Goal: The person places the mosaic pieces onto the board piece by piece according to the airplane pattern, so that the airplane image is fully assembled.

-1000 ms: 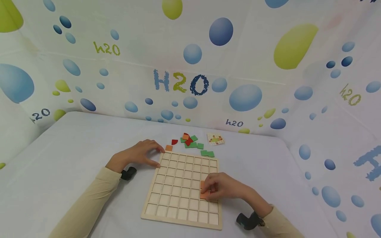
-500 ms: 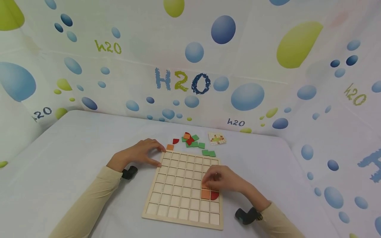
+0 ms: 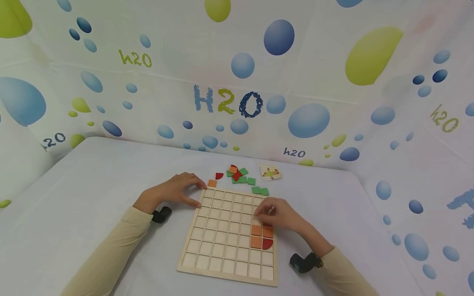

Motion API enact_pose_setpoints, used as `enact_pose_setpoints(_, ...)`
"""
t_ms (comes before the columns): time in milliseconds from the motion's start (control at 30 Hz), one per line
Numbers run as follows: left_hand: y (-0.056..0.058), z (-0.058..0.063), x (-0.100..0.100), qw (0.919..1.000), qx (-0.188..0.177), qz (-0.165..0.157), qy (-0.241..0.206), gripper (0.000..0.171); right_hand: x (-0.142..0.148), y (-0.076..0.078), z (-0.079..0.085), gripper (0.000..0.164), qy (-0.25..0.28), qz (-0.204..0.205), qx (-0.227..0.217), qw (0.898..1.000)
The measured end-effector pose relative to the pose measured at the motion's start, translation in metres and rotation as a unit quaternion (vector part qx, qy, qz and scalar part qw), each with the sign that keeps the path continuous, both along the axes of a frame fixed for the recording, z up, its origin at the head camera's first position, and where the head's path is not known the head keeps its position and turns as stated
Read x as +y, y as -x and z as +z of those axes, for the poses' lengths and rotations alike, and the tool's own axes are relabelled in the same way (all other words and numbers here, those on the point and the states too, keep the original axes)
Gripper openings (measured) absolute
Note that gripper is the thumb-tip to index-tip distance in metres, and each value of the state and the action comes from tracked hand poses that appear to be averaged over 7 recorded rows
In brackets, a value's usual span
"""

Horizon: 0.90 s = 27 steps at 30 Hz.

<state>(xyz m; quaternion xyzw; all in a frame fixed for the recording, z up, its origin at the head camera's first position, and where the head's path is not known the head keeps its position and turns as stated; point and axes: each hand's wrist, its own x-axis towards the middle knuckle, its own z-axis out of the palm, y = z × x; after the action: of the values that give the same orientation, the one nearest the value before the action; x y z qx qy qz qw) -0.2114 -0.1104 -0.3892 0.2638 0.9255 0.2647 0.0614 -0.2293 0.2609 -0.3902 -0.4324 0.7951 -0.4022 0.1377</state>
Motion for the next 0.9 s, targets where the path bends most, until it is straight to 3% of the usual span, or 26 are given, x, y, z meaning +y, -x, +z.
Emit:
enact_pose_setpoints(567, 0.001, -0.002, -0.002, 1.0, 0.007, -0.004, -0.001, 0.053, 0.003, 0.021, 0.003, 0.009, -0.013, -0.101, -0.003, 0.995)
enact_pose_setpoints(733, -0.001, -0.001, -0.002, 1.0, 0.007, -0.004, -0.003, 0.052, 0.004, 0.029, -0.001, 0.01, -0.02, -0.138, -0.003, 0.99)
enact_pose_setpoints(900, -0.002, -0.002, -0.002, 1.0, 0.005, -0.005, -0.005, 0.052, 0.0, 0.029, 0.006, 0.016, -0.037, -0.167, -0.019, 0.985)
